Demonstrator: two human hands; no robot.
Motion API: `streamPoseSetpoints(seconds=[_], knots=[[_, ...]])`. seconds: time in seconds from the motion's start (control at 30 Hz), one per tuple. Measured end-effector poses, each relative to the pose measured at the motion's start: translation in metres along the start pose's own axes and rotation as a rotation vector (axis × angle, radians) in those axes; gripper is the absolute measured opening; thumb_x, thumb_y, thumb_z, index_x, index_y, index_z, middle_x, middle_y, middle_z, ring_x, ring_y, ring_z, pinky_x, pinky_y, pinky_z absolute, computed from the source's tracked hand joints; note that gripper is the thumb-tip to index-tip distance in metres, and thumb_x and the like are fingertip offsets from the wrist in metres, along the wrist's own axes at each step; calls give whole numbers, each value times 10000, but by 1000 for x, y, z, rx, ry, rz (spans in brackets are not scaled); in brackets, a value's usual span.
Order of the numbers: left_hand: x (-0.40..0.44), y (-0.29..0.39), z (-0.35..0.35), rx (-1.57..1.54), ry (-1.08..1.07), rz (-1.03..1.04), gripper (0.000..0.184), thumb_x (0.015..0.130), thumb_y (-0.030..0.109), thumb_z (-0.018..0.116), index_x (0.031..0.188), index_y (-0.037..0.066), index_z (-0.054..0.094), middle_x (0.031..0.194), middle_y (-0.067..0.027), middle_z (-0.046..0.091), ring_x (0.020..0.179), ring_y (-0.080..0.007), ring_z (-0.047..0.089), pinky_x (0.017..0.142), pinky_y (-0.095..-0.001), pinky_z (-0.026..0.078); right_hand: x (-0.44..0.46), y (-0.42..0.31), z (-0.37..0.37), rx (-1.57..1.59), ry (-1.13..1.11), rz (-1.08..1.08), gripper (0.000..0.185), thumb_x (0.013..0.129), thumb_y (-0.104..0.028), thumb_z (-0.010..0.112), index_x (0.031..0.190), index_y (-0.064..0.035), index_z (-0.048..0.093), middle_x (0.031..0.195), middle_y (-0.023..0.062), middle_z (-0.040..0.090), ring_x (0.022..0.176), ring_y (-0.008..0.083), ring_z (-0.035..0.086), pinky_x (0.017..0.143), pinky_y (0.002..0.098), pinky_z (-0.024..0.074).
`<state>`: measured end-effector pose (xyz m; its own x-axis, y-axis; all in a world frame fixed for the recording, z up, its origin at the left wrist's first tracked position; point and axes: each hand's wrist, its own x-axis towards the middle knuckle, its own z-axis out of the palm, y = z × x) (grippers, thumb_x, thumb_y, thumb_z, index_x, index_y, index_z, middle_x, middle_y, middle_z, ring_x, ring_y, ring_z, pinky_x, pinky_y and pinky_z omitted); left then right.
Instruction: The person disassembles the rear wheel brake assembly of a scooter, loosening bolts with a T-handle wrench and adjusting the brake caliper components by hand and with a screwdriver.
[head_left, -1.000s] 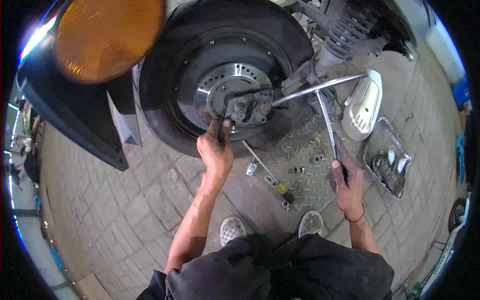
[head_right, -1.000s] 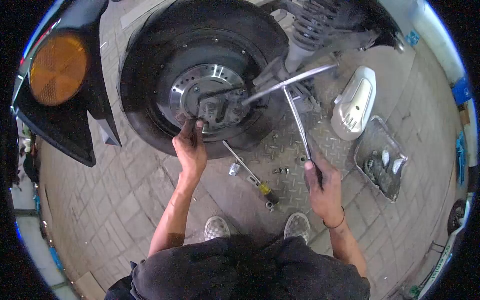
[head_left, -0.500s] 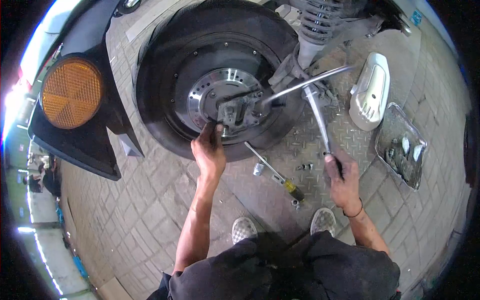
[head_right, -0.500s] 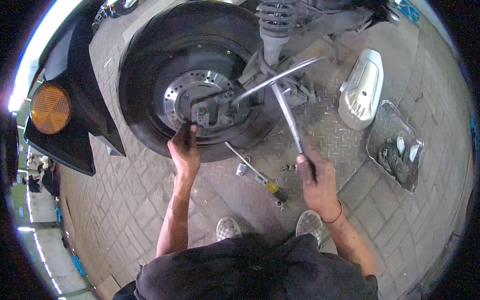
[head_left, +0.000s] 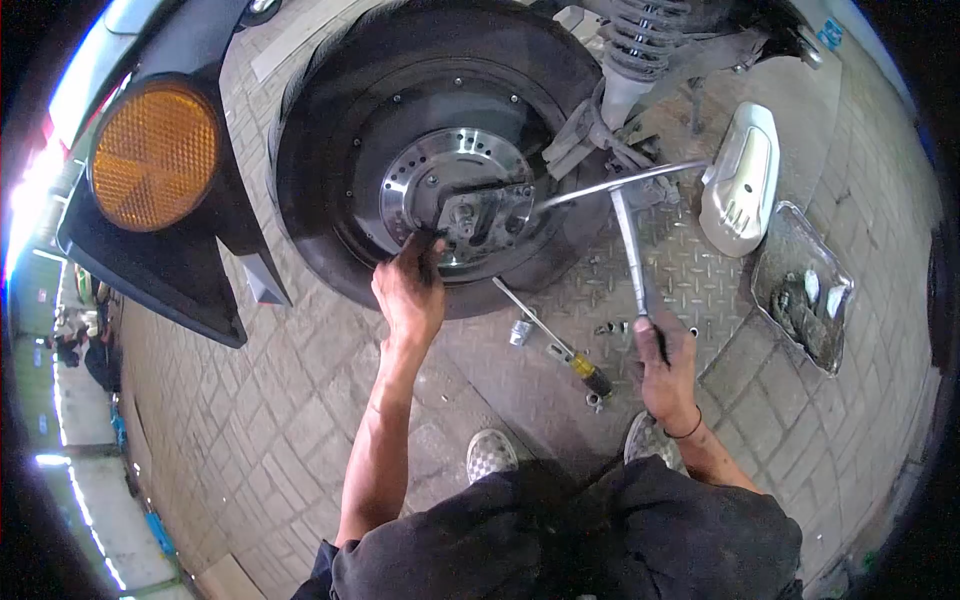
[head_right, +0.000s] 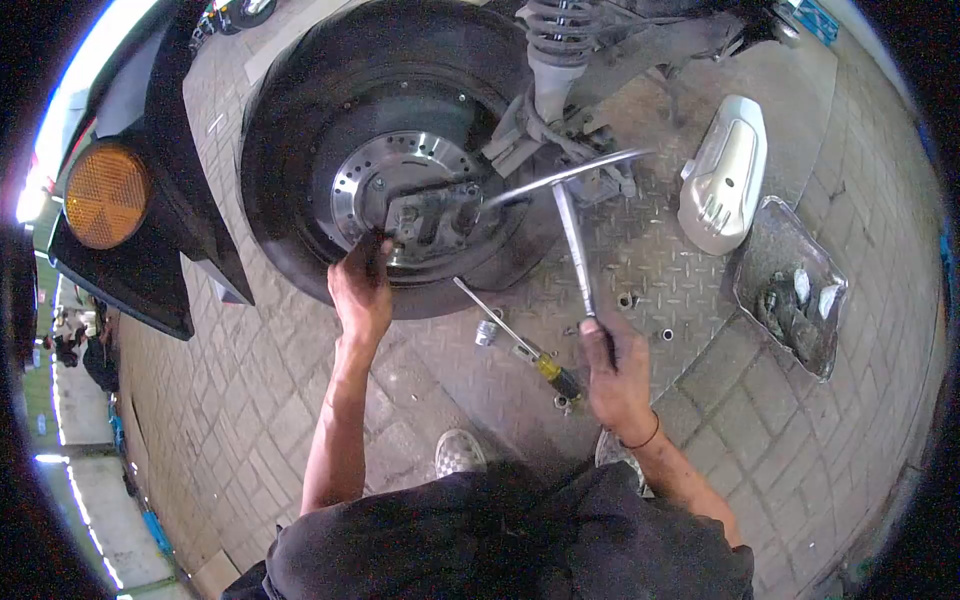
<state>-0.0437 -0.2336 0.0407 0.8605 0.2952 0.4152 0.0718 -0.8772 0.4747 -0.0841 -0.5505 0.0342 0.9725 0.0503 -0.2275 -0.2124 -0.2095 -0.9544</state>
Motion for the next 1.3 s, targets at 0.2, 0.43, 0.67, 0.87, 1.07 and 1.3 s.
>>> streamPoseSetpoints(seconds=[0.2, 0.43, 0.67, 0.87, 1.07, 1.3], knots=[[8, -1, -6, 21, -2, 30, 115, 903, 188, 654, 897, 83, 702, 690, -215, 629, 676, -418, 642, 600, -483, 476, -8, -10, 6, -118, 12, -141, 281, 1008, -245, 562, 1054, 28, 609, 664, 42, 453, 615, 130, 432, 537, 337, 374], [21, -1, -18, 111, -32, 100, 83, 880, 173, 673, 901, 103, 713, 695, -198, 646, 678, -403, 652, 593, -466, 483, -13, 21, 13, -138, -64, -284, 291, 1014, -243, 552, 1086, 34, 606, 644, 46, 474, 571, 140, 421, 518, 322, 374], [39, 4, -31, 125, -13, 237, 85, 861, 116, 661, 914, 119, 727, 713, -175, 666, 677, -385, 664, 588, -457, 497, -36, 52, 16, -91, -153, -116, 295, 1015, -252, 548, 1101, 26, 595, 635, 63, 467, 591, 153, 442, 537, 342, 393], [61, 22, -37, 149, 25, 274, 105, 861, 120, 661, 943, 120, 727, 733, -188, 670, 684, -395, 663, 606, -479, 509, -31, 73, -15, -114, -111, 27, 446, 1001, -188, 513, 1407, -3, 496, 702, 82, 463, 648, 140, 436, 580, 347, 407], [41, 16, -25, 166, 50, 105, 132, 928, 203, 639, 968, 91, 696, 744, -204, 669, 707, -412, 661, 622, -492, 498, -46, 122, -68, -255, 16, -25, 450, 1028, -178, 504, 1430, 21, 471, 701, -49, 419, 606, 50, 345, 506, 250, 311], [16, 6, -12, -66, 44, -27, 131, 946, 175, 621, 949, 60, 685, 782, -236, 656, 766, -438, 648, 629, -461, 489, -43, 169, -95, -286, 187, -20, 426, 1036, -174, 491, 1420, 12, 487, 668, -6, 424, 582, 89, 397, 508, 284, 345]])
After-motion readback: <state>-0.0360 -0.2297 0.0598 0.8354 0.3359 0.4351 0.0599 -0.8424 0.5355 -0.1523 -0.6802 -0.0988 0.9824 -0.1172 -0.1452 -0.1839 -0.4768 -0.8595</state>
